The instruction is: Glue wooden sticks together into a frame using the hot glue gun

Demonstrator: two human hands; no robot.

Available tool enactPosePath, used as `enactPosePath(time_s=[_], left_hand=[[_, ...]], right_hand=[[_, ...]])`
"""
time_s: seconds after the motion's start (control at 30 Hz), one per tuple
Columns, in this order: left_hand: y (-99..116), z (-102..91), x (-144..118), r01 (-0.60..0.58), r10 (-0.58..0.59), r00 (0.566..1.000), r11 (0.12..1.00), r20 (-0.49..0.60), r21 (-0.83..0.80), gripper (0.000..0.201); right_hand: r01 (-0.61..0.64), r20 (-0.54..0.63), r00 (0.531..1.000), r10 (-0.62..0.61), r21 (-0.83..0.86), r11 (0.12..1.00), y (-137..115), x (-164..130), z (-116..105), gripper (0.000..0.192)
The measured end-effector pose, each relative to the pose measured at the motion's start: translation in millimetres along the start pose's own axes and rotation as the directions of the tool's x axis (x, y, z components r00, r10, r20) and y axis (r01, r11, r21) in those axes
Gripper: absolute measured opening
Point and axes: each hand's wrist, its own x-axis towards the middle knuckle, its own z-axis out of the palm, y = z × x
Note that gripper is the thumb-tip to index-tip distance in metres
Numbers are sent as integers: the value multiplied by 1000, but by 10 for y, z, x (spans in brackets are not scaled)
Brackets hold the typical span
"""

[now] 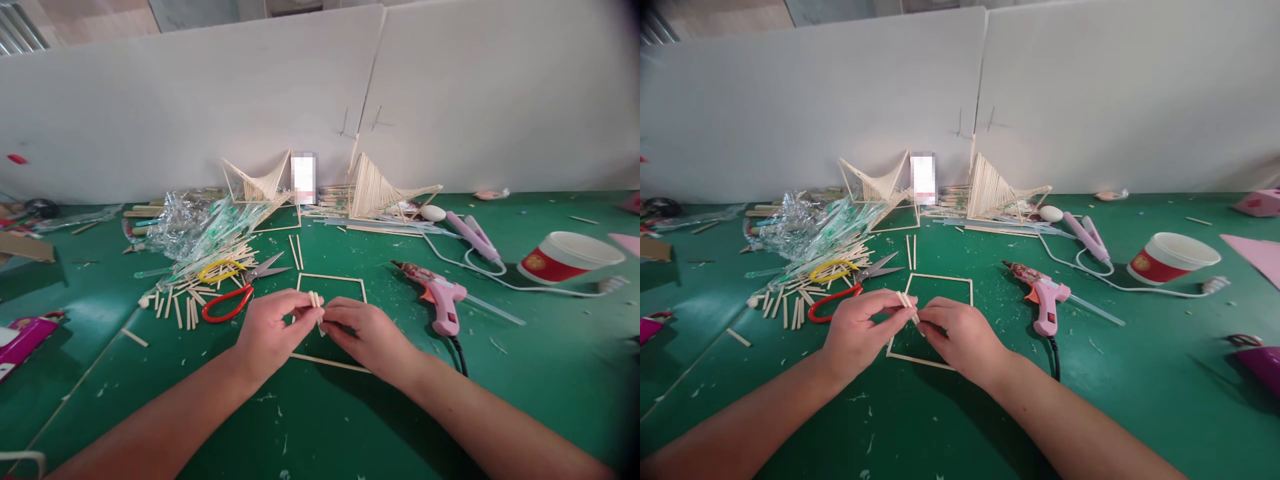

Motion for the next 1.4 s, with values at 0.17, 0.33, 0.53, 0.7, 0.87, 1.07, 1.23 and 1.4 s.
enactPosePath(time_s=[0.17, 0.33, 0.53, 0.7, 0.87, 1.07, 1.23, 1.4], left_hand=[[-2, 10, -1, -38, 38, 999, 999, -11, 26, 4], [-11, 13, -22, -102, 100, 995, 993, 25, 66, 4], [19, 9, -4, -161, 159, 985, 986, 61, 40, 6], [39, -8, 31, -112, 111, 989, 994, 99, -4, 7], [30, -1, 52, -39, 43, 993, 998, 108, -39, 6], [98, -25, 50, 95, -90, 995, 985, 43, -141, 5], [191, -47, 55, 285, -256, 958, 831, 125, -478, 6], [181, -5, 35, 370, -317, 927, 688, 200, -624, 10]], right_hand=[[7, 27, 1000, -7, 8, 1000, 3, 1, -15, 19], [12, 42, 999, -13, 24, 1000, 3, 2, -23, 18], [46, 31, 998, -48, 66, 997, -57, -2, -19, 22], [47, 17, 999, -48, 70, 996, -75, 0, 1, 23], [6, -1, 1000, -6, 47, 999, -75, -5, 23, 21], [-35, -117, 992, 48, 115, 993, -190, -3, -26, 25], [-278, 157, 960, 231, 625, 730, -283, -12, -73, 31], [-375, 278, 926, 255, 742, 556, -320, -21, -29, 37]])
